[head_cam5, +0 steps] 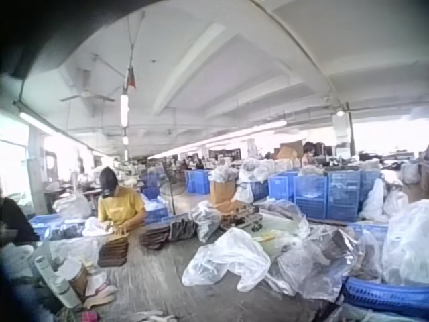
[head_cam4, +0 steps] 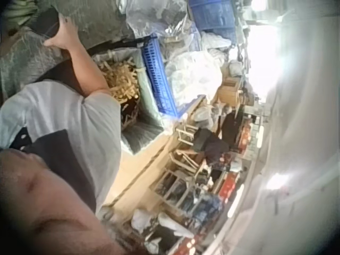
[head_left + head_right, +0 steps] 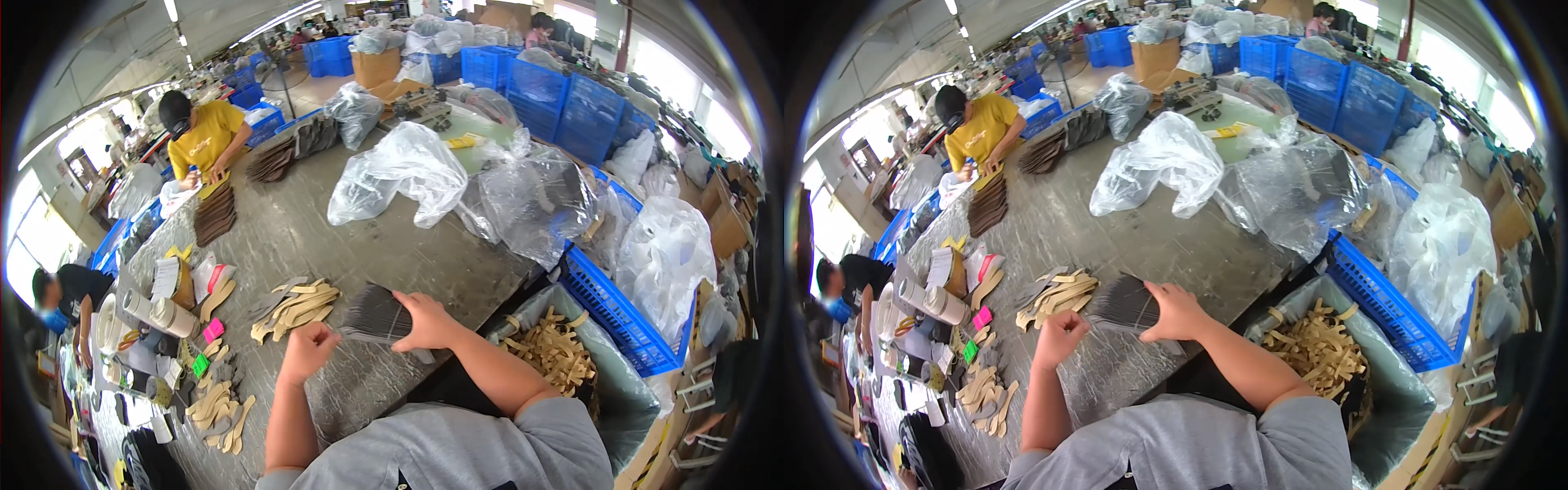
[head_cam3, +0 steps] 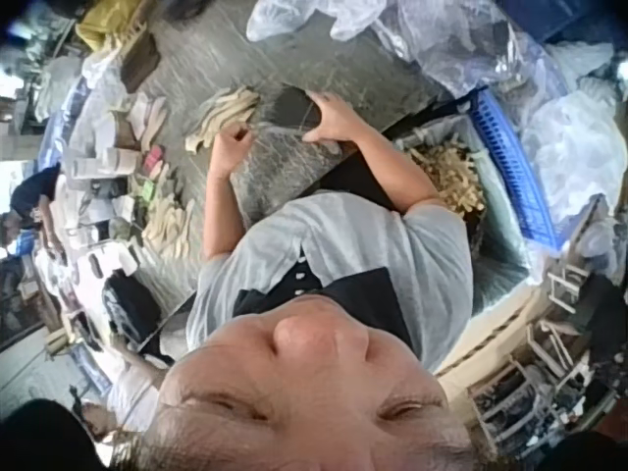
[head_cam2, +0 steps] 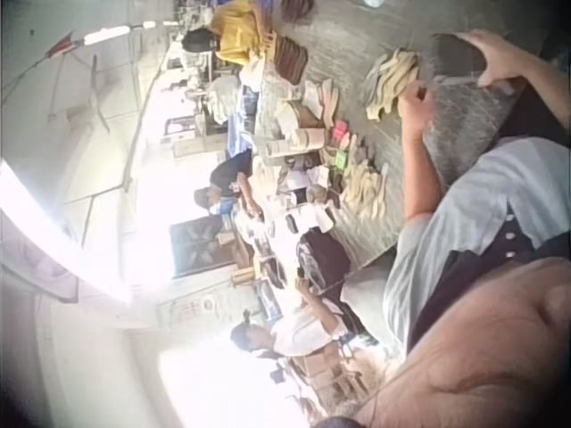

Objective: The person sorts and stacks gray fabric pieces on a table in a workshop. They pick up individual pieces, align them, and place them into a neat pile. The person also handles a plastic bag, placing a stack of the fabric pieces inside it before continuing to sort more pieces.

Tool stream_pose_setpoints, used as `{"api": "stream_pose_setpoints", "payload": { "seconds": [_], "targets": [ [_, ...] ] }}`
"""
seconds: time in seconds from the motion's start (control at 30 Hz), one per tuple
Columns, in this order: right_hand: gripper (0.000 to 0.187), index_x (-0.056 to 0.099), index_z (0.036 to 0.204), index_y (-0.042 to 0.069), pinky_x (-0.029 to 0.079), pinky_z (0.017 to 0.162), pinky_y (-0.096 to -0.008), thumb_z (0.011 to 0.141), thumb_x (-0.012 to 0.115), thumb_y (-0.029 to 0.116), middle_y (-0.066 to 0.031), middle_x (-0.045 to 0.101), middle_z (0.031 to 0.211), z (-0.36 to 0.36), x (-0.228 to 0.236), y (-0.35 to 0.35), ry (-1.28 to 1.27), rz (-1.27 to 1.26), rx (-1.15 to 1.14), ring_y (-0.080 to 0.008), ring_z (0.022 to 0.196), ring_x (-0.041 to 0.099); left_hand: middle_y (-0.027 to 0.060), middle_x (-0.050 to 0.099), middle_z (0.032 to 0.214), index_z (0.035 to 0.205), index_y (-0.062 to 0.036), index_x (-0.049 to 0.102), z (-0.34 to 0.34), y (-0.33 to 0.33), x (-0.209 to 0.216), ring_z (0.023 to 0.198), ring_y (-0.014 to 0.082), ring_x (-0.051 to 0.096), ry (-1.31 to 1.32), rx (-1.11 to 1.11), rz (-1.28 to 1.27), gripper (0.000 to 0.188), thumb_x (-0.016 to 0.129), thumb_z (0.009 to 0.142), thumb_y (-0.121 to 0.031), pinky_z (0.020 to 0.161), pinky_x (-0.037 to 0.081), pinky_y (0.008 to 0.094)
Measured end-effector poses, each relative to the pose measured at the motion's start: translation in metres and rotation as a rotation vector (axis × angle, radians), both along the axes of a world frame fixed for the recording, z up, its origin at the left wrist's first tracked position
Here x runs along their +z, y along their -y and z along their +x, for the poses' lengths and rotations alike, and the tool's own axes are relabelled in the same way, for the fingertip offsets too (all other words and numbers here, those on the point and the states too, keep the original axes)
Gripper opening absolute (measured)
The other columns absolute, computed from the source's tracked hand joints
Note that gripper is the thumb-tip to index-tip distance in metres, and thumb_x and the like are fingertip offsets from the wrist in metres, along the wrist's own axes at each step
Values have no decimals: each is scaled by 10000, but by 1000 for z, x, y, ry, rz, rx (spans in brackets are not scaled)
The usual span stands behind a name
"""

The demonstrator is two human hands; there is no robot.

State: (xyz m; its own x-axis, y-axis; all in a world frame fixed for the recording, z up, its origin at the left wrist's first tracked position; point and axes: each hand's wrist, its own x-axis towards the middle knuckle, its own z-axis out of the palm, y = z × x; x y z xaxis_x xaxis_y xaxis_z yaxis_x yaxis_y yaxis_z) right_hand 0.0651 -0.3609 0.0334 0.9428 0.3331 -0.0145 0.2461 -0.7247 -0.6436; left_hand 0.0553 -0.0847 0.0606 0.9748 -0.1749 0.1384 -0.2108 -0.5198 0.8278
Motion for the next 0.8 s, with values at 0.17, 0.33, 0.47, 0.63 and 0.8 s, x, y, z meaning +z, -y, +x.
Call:
{"api": "stream_pose_setpoints", "payload": {
  "seconds": [0.17, 0.33, 0.47, 0.63, 0.8],
  "targets": [
    [1121, 337, 1492, 80, 345, 1052, -549, 579, 827, 509, -210, 475, 1363, 4, -6, -7, -58, -62, -101, -401, 1288, 439, 13, 610, 643, 756, -9, 635, -30, 26, 14, 577, 78, 524, 192, 28, -90, 106, 727, 795, -44, 539, 416, 257],
    [1158, 267, 1521, 83, 342, 1054, -555, 600, 810, 529, -231, 465, 1365, 12, 5, -15, -122, -253, -133, -422, 1295, 418, 85, 612, 664, 725, 4, 634, -32, 29, 10, 601, 162, 578, 232, 10, -162, 102, 712, 788, -14, 553, 448, 294],
    [1079, 314, 1503, 42, 378, 1032, -465, 624, 809, 425, -193, 506, 1339, 20, -2, -15, -238, 201, -208, -335, 1241, 484, 150, 661, 863, 922, -8, 636, -51, 58, 21, 776, 314, 649, 259, -420, 198, 143, 697, 793, -8, 678, 519, 372],
    [923, 408, 1433, -47, 411, 983, -363, 649, 778, 269, -159, 564, 1233, 26, 18, 22, -400, 965, -213, -241, 1113, 548, 176, 656, 1004, 976, -13, 614, -17, 32, -38, 977, 342, 625, 476, -43, 54, 183, 691, 812, -29, 802, 514, 399],
    [867, 358, 1500, 74, 409, 1015, -398, 722, 716, 216, -140, 452, 1407, 102, 38, 77, 20, 1144, -285, -250, 1257, 466, 150, 663, 995, 940, -5, 652, -25, 14, -67, 896, 291, 648, 189, 57, -35, 119, 690, 830, -29, 782, 520, 377]
  ]
}}
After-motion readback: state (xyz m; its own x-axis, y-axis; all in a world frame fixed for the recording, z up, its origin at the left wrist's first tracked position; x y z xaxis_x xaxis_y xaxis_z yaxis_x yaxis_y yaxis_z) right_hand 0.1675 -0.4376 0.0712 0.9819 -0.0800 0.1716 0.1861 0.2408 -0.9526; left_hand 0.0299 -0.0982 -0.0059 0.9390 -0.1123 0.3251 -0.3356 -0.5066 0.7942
